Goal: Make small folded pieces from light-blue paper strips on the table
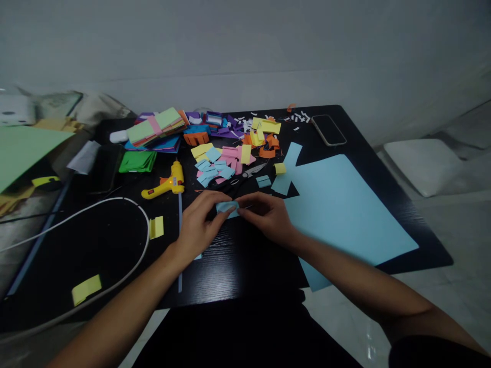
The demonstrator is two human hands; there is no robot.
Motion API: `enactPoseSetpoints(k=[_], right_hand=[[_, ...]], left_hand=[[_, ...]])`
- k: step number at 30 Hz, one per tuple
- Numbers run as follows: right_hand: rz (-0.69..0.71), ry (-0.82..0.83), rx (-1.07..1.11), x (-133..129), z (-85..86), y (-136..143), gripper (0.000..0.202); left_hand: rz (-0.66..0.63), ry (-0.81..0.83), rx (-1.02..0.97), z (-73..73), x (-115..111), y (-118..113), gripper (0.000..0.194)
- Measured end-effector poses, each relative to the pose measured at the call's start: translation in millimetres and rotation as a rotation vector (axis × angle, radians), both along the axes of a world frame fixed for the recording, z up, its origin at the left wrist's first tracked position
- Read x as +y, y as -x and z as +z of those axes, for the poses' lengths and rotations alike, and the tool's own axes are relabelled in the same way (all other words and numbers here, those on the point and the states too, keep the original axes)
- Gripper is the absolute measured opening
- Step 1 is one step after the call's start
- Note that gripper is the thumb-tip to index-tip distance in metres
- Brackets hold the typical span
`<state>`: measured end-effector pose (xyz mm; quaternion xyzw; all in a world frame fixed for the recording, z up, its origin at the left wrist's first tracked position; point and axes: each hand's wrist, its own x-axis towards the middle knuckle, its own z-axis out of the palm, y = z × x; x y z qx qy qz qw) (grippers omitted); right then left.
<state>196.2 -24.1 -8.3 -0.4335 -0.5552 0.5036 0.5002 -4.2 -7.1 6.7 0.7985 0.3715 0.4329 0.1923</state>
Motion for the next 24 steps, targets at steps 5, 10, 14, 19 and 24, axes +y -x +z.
enactPoseSetpoints(k=[5, 10, 14, 19, 24], right_hand=[[-0.007, 0.022, 0.045, 2.2, -0.3, -1.2, 0.019], [-0.027, 0.032, 0.022, 4.0, -1.4, -2.4, 0.02], [-0.029, 0.046, 0.027, 5.6, -3.5, -2.7, 0.02], [0.011, 0.057, 0.059, 5.9, -2.2, -1.3, 0.021], [0.042, 0.078, 0.005, 4.4, 2.3, -0.2, 0.016]], left_hand=[[0.033, 0.013, -0.016, 0.9, 0.5, -0.2, 0.012], [0.053, 0.018, -0.027, 1.1, 2.3, 0.8, 0.016], [0.026, 0.087, -0.061, 0.9, 3.8, 2.0, 0.015], [-0.019, 0.18, -0.104, -0.1, 4.1, 3.2, 0.004], [-0.026, 0.128, -0.046, 0.9, 0.9, 2.0, 0.004]])
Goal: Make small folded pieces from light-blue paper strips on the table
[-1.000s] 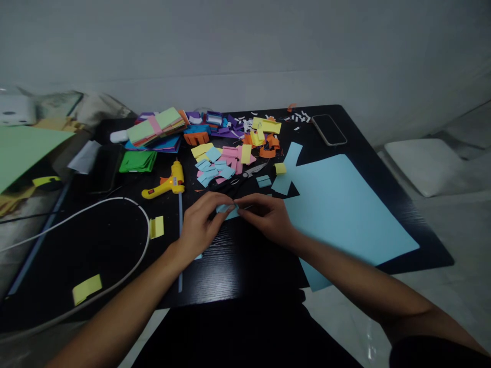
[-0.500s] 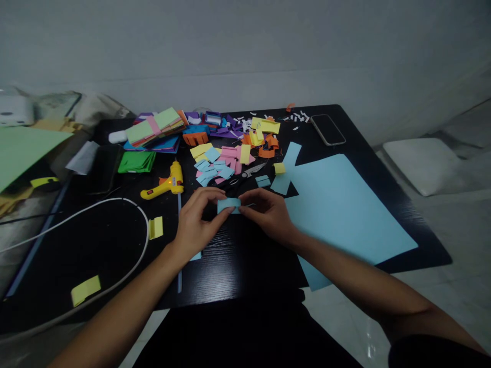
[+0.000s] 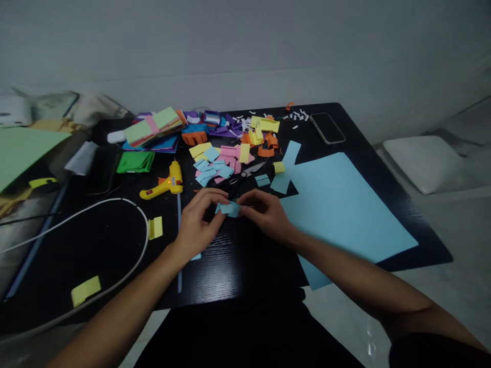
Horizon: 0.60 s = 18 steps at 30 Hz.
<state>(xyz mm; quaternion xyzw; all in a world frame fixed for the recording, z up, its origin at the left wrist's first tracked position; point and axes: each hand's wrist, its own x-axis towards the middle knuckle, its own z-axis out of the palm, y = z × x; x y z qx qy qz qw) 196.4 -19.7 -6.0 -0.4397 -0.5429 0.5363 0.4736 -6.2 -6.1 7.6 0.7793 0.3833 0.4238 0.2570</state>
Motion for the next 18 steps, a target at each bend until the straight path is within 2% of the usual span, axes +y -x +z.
enactPoseSetpoints(k=[8, 18], right_hand=[[0.005, -0.005, -0.126, 0.0, -2.9, 0.6, 0.02], [-0.01, -0.023, -0.103, 0.9, -5.3, 2.0, 0.018]], left_hand=[[-0.017, -0.082, 0.036, -1.8, -2.9, -2.7, 0.01], [-0.081, -0.073, 0.059, 0.3, -2.7, -2.9, 0.013]])
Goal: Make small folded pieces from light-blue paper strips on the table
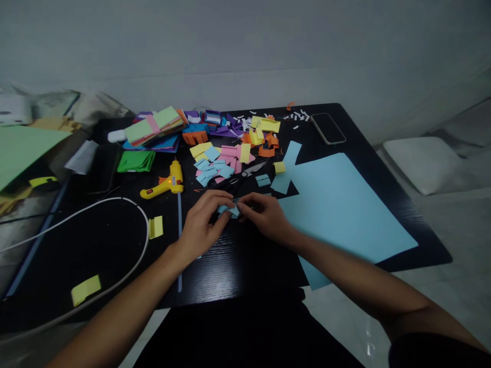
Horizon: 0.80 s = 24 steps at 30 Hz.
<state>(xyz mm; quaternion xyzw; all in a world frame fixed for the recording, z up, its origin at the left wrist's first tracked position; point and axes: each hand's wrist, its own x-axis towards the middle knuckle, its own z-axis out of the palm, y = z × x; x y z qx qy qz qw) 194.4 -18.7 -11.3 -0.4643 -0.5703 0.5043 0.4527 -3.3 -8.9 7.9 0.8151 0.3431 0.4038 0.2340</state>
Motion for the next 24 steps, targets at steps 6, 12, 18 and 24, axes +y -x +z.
enactPoseSetpoints(k=[6, 12, 18, 24], right_hand=[[0.056, 0.032, 0.03, -1, -0.8, 0, 0.026], [0.102, 0.119, 0.165, -1, -2.2, 1, 0.034], [0.127, 0.129, 0.238, -1, -5.4, 0, 0.03], [0.148, 0.132, 0.225, 0, -5.9, 0, 0.032]], left_hand=[[-0.013, 0.008, 0.009, -2.3, 1, -1, 0.014], [0.01, 0.054, 0.007, -5.7, 3, 1, 0.012], [0.028, 0.052, 0.002, -8.5, 6, 3, 0.012], [0.021, 0.059, -0.014, -10.8, 7, 2, 0.01]])
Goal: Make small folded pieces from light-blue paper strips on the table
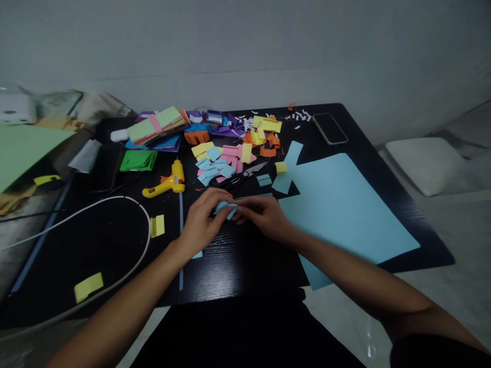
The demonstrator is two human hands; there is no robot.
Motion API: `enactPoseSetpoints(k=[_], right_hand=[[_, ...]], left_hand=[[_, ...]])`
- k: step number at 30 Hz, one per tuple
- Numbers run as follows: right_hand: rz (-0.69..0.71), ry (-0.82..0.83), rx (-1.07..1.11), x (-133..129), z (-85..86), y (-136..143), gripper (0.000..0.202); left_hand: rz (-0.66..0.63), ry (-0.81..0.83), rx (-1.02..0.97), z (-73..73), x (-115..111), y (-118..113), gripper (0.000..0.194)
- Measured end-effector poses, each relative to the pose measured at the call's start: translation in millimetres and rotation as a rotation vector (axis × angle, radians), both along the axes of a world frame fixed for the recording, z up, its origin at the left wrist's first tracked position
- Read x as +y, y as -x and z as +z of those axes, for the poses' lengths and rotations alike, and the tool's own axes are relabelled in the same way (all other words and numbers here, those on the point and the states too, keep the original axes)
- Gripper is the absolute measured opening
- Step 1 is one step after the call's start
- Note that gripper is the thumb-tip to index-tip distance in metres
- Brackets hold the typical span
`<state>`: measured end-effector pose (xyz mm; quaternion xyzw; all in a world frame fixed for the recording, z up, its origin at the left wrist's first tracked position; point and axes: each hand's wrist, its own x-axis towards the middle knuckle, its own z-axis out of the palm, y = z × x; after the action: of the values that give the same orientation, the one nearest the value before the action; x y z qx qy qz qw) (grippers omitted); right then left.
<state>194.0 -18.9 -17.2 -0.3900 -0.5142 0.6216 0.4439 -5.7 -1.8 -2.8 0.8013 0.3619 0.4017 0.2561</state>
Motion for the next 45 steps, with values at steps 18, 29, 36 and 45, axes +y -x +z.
enactPoseSetpoints(k=[18, 29, 36, 45], right_hand=[[0.032, 0.058, 0.025, 0.5, 4.1, 0.6, 0.033], [0.042, 0.072, 0.052, -1.3, 5.0, 2.2, 0.031], [0.043, 0.061, 0.024, -4.0, 1.2, 3.9, 0.03], [0.037, 0.043, -0.013, -4.9, 7.3, 4.0, 0.033]], left_hand=[[0.051, 0.062, 0.037, 5.5, -1.0, -1.2, 0.001], [0.079, 0.078, 0.018, 6.5, -4.6, -3.3, 0.002], [0.112, 0.076, 0.007, 3.7, -6.6, -5.1, 0.002], [0.12, 0.082, 0.015, 4.2, -7.4, -5.9, 0.002]])
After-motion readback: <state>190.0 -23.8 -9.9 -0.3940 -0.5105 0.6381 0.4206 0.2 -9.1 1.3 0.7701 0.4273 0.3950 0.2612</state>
